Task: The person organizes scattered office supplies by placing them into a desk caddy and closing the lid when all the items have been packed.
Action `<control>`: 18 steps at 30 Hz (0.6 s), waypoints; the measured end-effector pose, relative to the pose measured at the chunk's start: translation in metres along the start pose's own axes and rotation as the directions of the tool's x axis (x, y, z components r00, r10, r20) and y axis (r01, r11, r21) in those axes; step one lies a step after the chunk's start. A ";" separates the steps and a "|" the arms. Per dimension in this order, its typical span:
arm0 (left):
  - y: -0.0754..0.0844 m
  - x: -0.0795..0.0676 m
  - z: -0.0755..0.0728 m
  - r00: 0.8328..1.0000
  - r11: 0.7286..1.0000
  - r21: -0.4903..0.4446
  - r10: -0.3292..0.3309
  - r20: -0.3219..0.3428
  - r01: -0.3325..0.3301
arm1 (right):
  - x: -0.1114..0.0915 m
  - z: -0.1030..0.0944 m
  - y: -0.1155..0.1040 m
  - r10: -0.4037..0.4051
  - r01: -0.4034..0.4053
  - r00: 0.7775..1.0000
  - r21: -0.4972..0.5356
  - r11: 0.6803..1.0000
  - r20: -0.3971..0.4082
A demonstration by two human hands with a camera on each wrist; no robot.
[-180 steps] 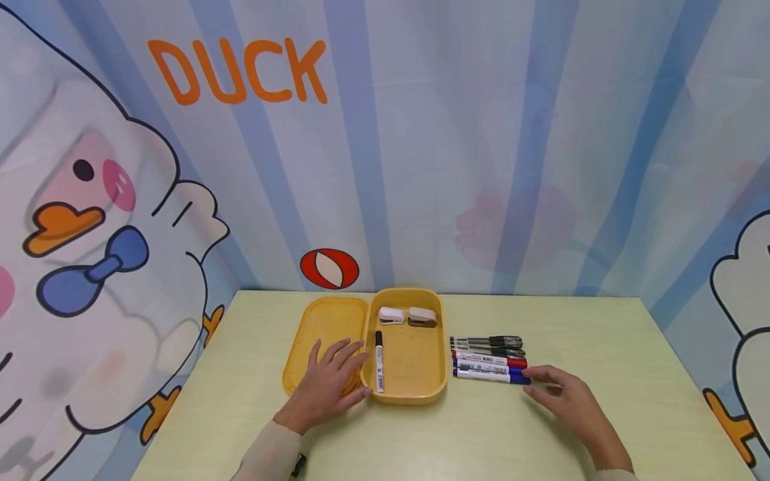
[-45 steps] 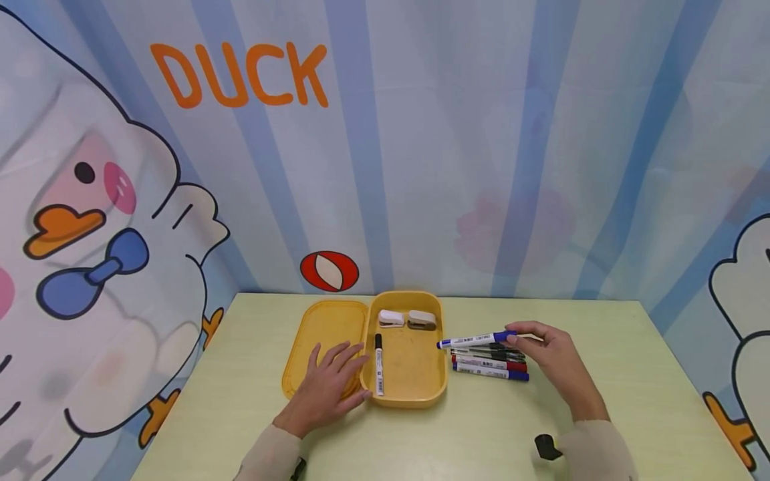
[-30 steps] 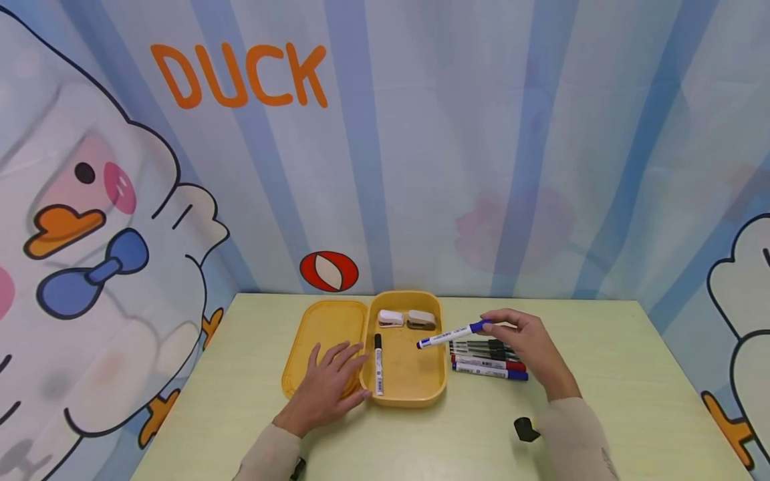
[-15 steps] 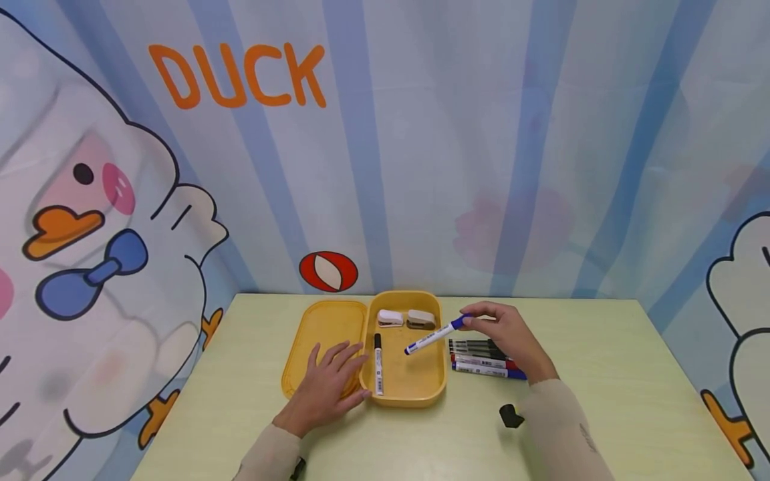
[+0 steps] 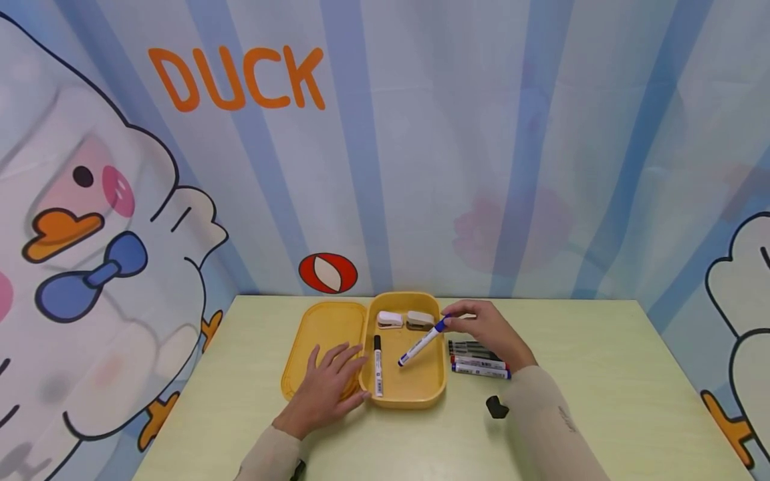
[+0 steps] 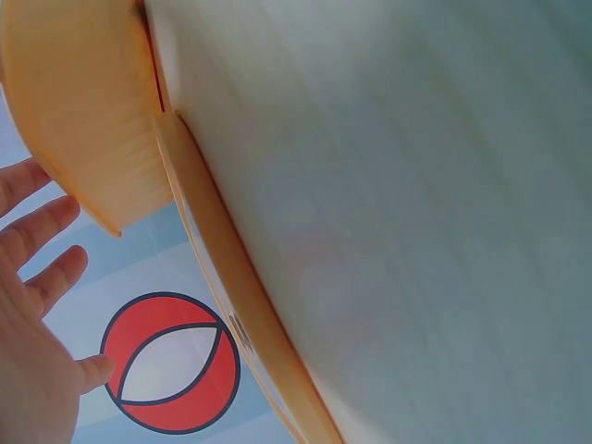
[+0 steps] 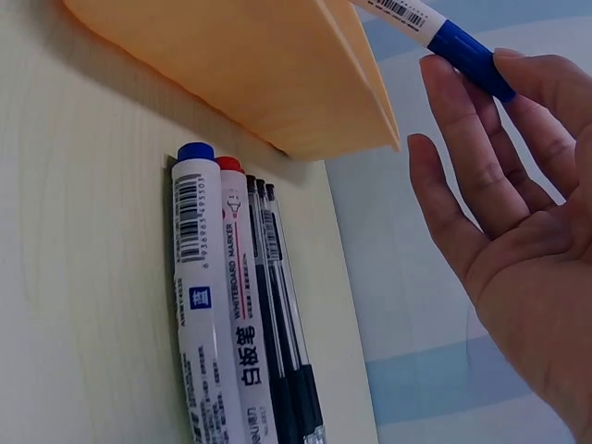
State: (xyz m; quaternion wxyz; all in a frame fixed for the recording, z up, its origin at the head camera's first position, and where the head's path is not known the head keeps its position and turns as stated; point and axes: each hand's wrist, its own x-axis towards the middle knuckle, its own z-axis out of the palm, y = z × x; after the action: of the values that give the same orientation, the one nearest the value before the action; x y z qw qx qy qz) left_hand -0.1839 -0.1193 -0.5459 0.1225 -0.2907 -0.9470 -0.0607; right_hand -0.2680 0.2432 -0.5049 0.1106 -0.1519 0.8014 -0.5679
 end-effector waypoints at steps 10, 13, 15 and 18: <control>-0.001 -0.003 0.000 1.000 1.000 0.004 0.004 -0.001 -0.004 | 0.015 0.012 -0.015 -0.002 0.006 0.993 -0.034 0.999 0.115; -0.001 -0.002 -0.001 1.000 1.000 0.005 -0.001 0.006 0.001 | 0.019 0.016 -0.022 0.025 -0.019 0.989 -0.043 0.999 0.148; -0.001 -0.002 -0.001 1.000 1.000 0.003 -0.002 0.007 0.002 | 0.022 0.020 -0.027 0.060 -0.051 0.986 -0.062 0.997 0.154; -0.001 -0.002 -0.001 1.000 1.000 -0.003 -0.003 0.006 0.003 | 0.026 0.024 -0.034 0.084 -0.067 0.983 -0.105 0.992 0.164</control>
State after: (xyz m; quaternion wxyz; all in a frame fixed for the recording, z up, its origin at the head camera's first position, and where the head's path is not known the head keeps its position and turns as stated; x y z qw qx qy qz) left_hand -0.1828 -0.1210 -0.5457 0.1188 -0.2897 -0.9477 -0.0616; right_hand -0.2797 0.2019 -0.4814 0.1916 -0.1739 0.8215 -0.5081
